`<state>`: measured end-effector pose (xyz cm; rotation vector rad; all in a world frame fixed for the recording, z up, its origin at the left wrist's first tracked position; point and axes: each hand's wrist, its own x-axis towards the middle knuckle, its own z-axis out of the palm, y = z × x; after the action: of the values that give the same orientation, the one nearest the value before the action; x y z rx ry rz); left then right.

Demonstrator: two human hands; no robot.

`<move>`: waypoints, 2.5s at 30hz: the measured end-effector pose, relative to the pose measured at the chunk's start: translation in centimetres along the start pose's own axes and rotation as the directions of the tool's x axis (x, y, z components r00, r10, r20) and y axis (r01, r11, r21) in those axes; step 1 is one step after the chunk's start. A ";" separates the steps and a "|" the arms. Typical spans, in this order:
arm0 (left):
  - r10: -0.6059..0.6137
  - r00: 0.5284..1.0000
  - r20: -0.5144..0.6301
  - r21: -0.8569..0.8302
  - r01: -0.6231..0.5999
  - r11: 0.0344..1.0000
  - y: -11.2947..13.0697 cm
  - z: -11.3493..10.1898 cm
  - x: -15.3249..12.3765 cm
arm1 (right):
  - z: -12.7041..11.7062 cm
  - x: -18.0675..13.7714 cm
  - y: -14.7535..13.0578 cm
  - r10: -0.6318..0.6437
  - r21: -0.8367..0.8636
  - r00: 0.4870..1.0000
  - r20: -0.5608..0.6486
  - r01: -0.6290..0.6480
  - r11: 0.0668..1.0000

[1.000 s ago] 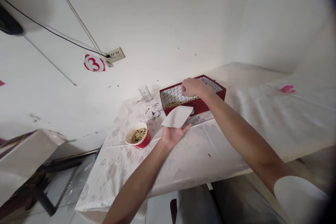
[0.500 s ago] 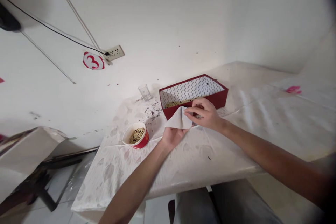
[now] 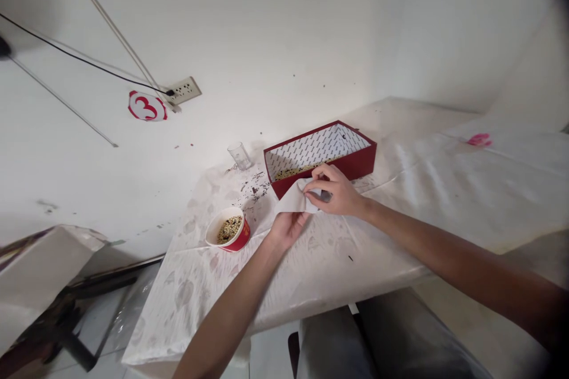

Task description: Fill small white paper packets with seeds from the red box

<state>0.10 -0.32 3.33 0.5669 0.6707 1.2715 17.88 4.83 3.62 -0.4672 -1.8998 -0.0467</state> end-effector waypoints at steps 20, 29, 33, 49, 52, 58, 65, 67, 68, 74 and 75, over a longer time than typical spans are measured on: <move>0.006 0.991 -0.130 -0.048 -0.012 0.999 -1.2 -0.9 0.2 | -0.3 0.4 -0.3 0.230 0.350 0.965 0.129 -0.261 0.900; 0.056 0.998 -0.019 0.027 -0.055 0.998 -0.4 0.0 -0.4 | -0.7 0.6 0.4 0.353 0.540 0.863 0.361 -0.502 0.675; 0.032 0.999 -0.027 0.047 -0.031 0.998 -0.5 0.2 -0.5 | -1.2 0.7 0.8 0.296 0.583 0.838 0.459 -0.536 0.611; -0.005 1.000 -0.016 0.061 0.006 0.998 -0.9 -1.0 0.0 | -1.2 0.9 2.1 0.436 0.727 0.865 0.249 -0.464 0.505; -0.018 0.992 -0.128 0.051 0.024 0.998 -0.9 -1.2 0.0 | -1.0 0.7 2.2 0.448 0.712 0.865 0.228 -0.462 0.529; 0.074 0.997 -0.031 0.110 -0.070 0.991 -0.8 -0.9 0.1 | -1.5 0.9 1.4 0.410 0.678 0.895 0.174 -0.411 0.610; 0.098 0.995 0.034 0.156 -0.102 0.982 -0.7 -0.2 -0.2 | -2.2 1.2 -0.8 0.319 0.503 0.940 0.121 -0.335 0.796; 0.110 0.994 -0.008 0.148 -0.107 0.983 -0.7 0.1 -0.3 | -2.1 1.2 -1.0 0.296 0.491 0.949 0.107 -0.310 0.814; 0.110 0.993 -0.035 0.149 -0.104 0.983 -0.7 0.2 -0.3 | -2.1 1.2 -1.1 0.286 0.489 0.953 0.100 -0.297 0.820; 0.116 0.992 -0.044 0.131 -0.109 0.985 -0.4 0.2 -0.2 | -1.8 1.1 -1.0 0.246 0.490 0.968 0.059 -0.242 0.837; 0.120 0.992 -0.032 0.124 -0.115 0.986 -0.4 0.2 -0.2 | -1.8 1.1 -1.0 0.237 0.489 0.970 0.053 -0.232 0.841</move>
<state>0.44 -0.57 3.18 0.6920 0.7604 1.3608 18.80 3.78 5.47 -0.3409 -1.7460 0.5882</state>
